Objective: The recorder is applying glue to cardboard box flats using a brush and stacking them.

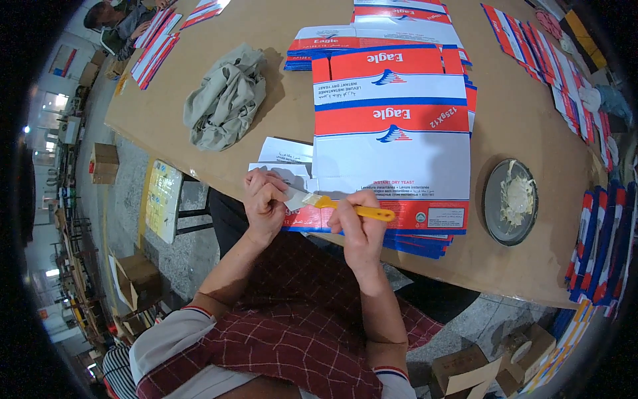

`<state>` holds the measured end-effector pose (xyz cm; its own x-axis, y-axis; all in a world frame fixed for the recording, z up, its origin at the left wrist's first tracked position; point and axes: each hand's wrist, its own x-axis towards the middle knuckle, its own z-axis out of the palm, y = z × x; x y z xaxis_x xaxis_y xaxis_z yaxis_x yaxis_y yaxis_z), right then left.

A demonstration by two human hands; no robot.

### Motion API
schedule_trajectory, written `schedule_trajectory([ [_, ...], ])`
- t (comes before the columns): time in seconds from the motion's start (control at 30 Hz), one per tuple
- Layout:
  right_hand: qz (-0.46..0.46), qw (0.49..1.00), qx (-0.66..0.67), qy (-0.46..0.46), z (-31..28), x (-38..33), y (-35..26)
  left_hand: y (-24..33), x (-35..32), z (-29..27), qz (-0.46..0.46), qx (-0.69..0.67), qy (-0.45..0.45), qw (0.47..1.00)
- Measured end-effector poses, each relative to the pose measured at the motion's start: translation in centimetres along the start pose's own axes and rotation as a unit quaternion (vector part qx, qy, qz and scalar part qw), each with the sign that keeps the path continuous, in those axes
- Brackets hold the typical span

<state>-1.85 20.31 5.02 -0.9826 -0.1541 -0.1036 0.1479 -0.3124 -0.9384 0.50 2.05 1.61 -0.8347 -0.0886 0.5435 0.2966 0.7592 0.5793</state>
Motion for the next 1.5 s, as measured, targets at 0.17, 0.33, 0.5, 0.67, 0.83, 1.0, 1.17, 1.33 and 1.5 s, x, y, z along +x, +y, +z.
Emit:
schedule_trajectory([
  [0.17, 0.02, 0.994, -0.099, -0.044, -0.5, -0.3, -0.7, -0.1, -0.1, -0.1, -0.003, -0.001, 0.003, 1.0],
  [0.33, -0.011, 0.997, -0.058, -0.04, 0.1, -0.2, -0.3, 0.0, 0.1, 0.0, 0.002, -0.001, 0.004, 1.0],
  [0.5, 0.0, 0.997, -0.056, -0.053, -0.9, -0.5, -1.8, -0.2, 0.0, -0.1, 0.007, -0.006, 0.008, 1.0],
  [0.67, -0.024, 0.993, -0.021, -0.113, -1.9, -0.5, -3.0, 0.0, 0.1, -0.1, 0.006, -0.015, 0.013, 1.0],
  [0.83, -0.018, 0.991, -0.078, -0.104, -2.4, -0.8, -1.7, 0.2, 0.2, -0.2, 0.009, -0.009, 0.013, 1.0],
  [1.0, -0.007, 0.988, -0.128, -0.087, -1.5, -0.6, -1.3, 0.1, 0.1, -0.1, 0.012, -0.005, 0.016, 1.0],
  [1.17, 0.0, 0.988, -0.122, -0.096, -1.2, -0.3, -0.7, 0.1, 0.1, 0.0, 0.011, -0.009, 0.017, 1.0],
  [1.33, 0.023, 0.988, -0.121, -0.09, -2.2, -0.6, -0.7, 0.1, 0.1, -0.2, 0.017, -0.003, 0.02, 1.0],
  [1.5, 0.005, 0.993, -0.093, -0.066, -1.4, -0.5, -0.8, 0.1, 0.1, -0.1, 0.019, -0.007, 0.02, 1.0],
])
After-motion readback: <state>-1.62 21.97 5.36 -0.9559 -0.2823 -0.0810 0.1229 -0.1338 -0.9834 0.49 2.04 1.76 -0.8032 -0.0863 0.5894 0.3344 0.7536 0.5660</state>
